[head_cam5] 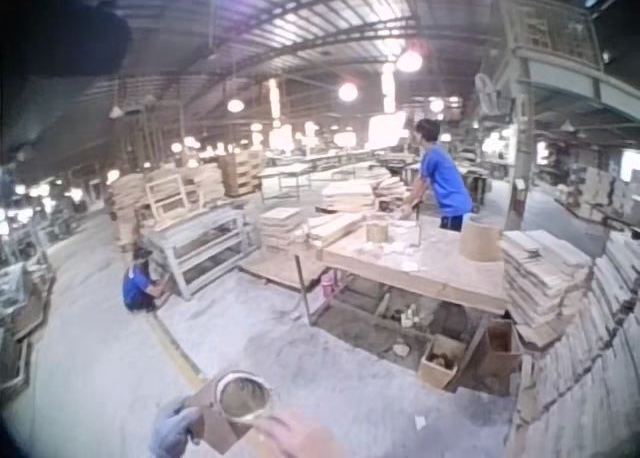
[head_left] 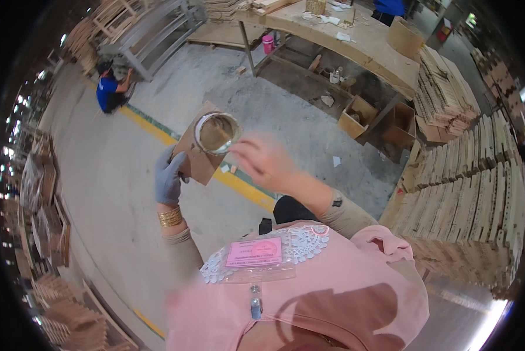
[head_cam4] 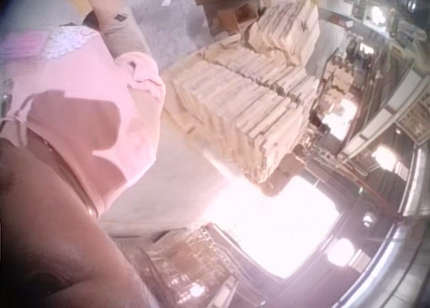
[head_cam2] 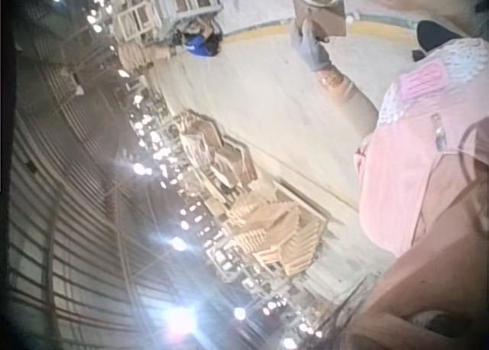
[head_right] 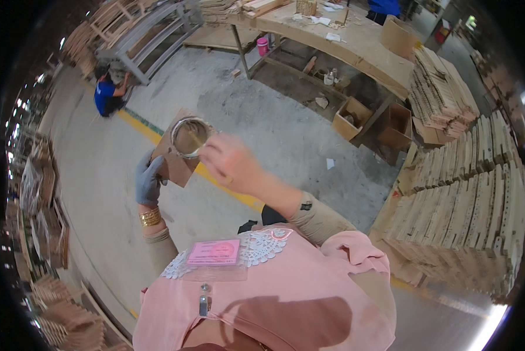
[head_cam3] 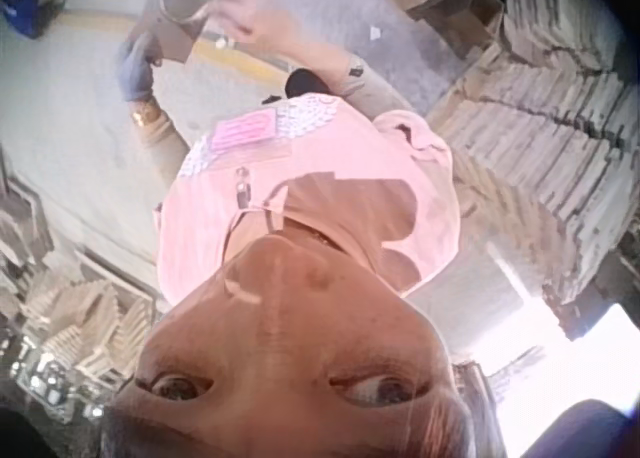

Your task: The person squats on the floor and pours a yellow liquid from a bottle into a small container, then stirs the mixture with a stick. They then use a power drill to mix the contents further before walking through the workshop.

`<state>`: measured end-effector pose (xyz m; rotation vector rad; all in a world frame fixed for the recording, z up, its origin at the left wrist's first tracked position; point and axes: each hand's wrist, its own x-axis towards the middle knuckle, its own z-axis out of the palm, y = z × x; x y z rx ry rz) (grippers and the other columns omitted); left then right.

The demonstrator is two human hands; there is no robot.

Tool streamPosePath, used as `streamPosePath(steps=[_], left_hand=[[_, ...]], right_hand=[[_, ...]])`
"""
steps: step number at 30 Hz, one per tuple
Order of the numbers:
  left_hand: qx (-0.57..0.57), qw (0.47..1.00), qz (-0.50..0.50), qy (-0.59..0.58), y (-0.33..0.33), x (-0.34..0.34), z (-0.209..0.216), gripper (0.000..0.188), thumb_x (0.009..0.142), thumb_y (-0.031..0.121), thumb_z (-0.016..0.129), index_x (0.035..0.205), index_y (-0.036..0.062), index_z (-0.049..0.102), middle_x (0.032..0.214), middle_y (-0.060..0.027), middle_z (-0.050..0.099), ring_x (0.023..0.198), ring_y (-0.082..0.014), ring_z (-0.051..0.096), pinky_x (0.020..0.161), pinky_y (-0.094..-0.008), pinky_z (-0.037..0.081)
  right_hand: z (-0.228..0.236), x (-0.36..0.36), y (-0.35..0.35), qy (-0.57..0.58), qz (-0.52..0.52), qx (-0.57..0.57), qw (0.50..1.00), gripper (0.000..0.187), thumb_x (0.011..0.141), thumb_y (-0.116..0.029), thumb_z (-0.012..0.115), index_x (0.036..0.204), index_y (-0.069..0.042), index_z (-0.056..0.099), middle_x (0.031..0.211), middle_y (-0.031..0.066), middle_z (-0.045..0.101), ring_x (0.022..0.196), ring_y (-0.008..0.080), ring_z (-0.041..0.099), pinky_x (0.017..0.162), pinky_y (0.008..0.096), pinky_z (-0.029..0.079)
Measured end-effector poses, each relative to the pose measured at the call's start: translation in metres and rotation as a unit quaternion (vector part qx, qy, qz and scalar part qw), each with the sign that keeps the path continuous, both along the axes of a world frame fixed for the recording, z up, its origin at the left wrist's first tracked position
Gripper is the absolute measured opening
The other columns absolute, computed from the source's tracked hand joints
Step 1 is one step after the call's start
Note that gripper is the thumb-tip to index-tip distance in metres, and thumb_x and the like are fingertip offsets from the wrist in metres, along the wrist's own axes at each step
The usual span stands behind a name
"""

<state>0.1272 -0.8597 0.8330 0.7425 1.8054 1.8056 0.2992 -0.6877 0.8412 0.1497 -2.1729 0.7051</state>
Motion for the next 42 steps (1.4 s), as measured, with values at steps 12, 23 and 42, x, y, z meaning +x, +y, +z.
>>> streamPosePath(steps=[12, 23, 42], left_hand=[[-0.031, 0.993, -0.093, 0.060, 0.288, -0.211, 0.005, 0.027, 0.079, 0.021, 0.055, 0.093, -0.0016, 0.058, 0.059, -0.0010, 0.052, 0.042, -0.0064, 0.043, 0.037, -0.0188, 0.031], [-0.028, 0.984, -0.175, -0.007, 0.493, -0.352, -0.019, 0.026, 0.078, 0.021, 0.055, 0.092, -0.0004, 0.058, 0.062, -0.0006, 0.051, 0.045, -0.0076, 0.044, 0.039, -0.0203, 0.032], [-0.117, 0.867, -0.476, 0.087, 0.879, -0.403, -0.026, 0.037, 0.076, 0.023, 0.059, 0.105, 0.0000, 0.055, 0.068, -0.0015, 0.057, 0.049, -0.0059, 0.049, 0.039, -0.0190, 0.035]], right_hand=[[-0.003, -0.170, 0.238, -0.020, -0.088, 0.036, 0.995, 0.009, 0.074, -0.012, 0.056, 0.080, -0.005, 0.058, 0.079, 0.0078, 0.055, 0.073, 0.0238, 0.053, 0.064, 0.0350, 0.037], [-0.008, -0.295, 0.418, -0.053, -0.159, 0.011, 0.986, 0.012, 0.077, -0.011, 0.054, 0.086, -0.004, 0.058, 0.080, 0.0085, 0.055, 0.077, 0.0257, 0.052, 0.066, 0.0348, 0.038], [-0.030, -0.307, 0.650, -0.093, -0.487, -0.088, 0.864, 0.012, 0.079, -0.009, 0.053, 0.088, -0.004, 0.059, 0.082, 0.0083, 0.056, 0.079, 0.0248, 0.053, 0.070, 0.0334, 0.039]])
